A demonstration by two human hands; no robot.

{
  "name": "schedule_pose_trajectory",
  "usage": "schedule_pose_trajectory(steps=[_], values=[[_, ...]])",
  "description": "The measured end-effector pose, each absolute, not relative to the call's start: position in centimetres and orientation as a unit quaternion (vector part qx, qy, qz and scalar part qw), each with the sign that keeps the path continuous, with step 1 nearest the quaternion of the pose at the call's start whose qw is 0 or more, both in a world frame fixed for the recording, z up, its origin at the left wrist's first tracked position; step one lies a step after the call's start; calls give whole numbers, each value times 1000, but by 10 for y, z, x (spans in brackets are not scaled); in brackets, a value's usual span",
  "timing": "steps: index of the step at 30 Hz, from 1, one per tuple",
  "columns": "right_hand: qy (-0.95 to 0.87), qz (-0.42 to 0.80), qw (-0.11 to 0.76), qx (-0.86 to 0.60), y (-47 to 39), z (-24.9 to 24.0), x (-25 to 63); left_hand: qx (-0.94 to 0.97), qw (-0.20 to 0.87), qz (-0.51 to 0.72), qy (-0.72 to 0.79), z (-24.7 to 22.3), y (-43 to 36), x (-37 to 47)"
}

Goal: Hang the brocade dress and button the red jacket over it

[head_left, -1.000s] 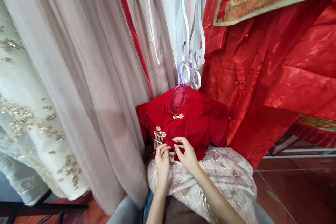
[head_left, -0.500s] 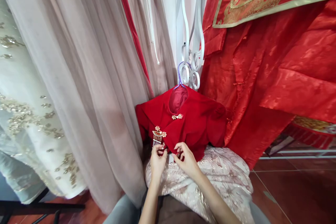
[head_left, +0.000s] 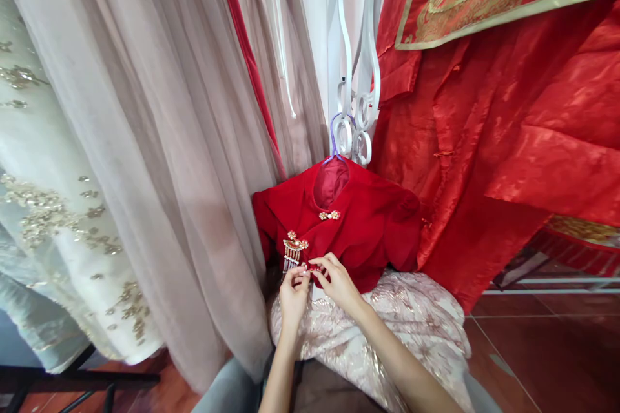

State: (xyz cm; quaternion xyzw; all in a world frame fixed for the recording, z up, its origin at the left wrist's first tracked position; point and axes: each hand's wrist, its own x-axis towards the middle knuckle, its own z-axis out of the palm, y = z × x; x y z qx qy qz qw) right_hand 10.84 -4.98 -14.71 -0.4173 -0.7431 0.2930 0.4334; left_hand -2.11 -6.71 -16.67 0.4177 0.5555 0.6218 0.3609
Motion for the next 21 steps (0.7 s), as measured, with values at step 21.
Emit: schedule_pose_trajectory(steps=[21], values=[[-757, 270, 424, -417, -49, -152, 105, 384, 400, 624, 551, -156, -74, -19]])
